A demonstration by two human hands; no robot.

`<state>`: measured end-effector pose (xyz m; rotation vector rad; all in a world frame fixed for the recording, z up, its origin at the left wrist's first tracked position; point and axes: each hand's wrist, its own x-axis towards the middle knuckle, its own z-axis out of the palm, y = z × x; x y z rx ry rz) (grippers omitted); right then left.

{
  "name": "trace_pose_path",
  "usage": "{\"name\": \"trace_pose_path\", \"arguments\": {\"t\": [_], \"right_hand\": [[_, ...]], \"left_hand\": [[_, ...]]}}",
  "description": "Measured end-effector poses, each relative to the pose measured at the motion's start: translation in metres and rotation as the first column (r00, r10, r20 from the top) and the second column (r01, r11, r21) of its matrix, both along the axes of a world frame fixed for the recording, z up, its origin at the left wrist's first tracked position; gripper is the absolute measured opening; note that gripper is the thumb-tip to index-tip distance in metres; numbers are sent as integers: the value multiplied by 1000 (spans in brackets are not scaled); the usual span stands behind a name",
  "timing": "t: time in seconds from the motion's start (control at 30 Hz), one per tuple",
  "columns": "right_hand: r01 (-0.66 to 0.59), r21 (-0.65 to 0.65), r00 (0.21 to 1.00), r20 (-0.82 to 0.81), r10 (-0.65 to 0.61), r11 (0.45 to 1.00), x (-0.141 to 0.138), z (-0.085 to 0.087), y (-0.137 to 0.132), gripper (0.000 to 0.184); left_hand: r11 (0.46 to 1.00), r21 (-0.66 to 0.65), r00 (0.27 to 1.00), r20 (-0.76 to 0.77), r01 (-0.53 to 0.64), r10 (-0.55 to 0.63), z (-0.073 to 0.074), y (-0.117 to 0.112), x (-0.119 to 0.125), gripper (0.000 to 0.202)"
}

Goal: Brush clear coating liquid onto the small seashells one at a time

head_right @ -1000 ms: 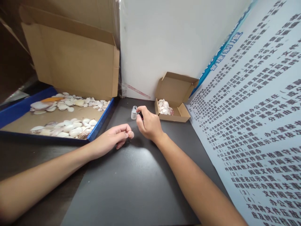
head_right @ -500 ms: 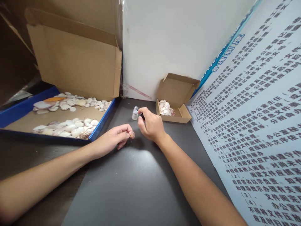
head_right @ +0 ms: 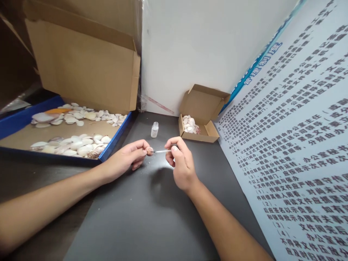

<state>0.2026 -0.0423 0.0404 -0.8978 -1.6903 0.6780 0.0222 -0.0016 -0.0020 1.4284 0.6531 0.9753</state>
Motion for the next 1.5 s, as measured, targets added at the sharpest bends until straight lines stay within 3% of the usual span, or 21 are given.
{"name": "trace_pose_path", "arguments": {"t": [0.43, 0.7, 0.83, 1.03, 1.23, 1.43, 1.5], "right_hand": [[14, -85, 994, 112, -4, 996, 6, -9, 5, 20], [12, -65, 1000, 28, -10, 998, 4, -7, 3, 24], [9, -77, 997, 81, -3, 997, 3, -7, 2, 21], [104, -48, 992, 80, -100, 993, 5, -6, 3, 20], [-6, -62, 998, 57, 9, 998, 4, -11, 0, 20], [109, -47, 986, 128, -103, 993, 6, -10, 3, 19], [82, -35, 992, 98, -78, 996, 6, -10, 2, 19]], "left_hand": [[999, 17, 999, 19, -40, 40, 4, -4, 1, 16], [981, -187, 977, 213, 47, -6, 7, -6, 0, 12], [964, -249, 968, 250, 95, -31, 8, -7, 1, 9], [955, -275, 959, 280, 109, -29, 8, -6, -1, 4], [953, -286, 955, 297, 103, -14, 9, -5, -1, 9], [950, -296, 953, 301, 104, -10, 10, -6, -1, 8], [949, -297, 953, 302, 103, -9, 10, -6, -1, 9]]}}
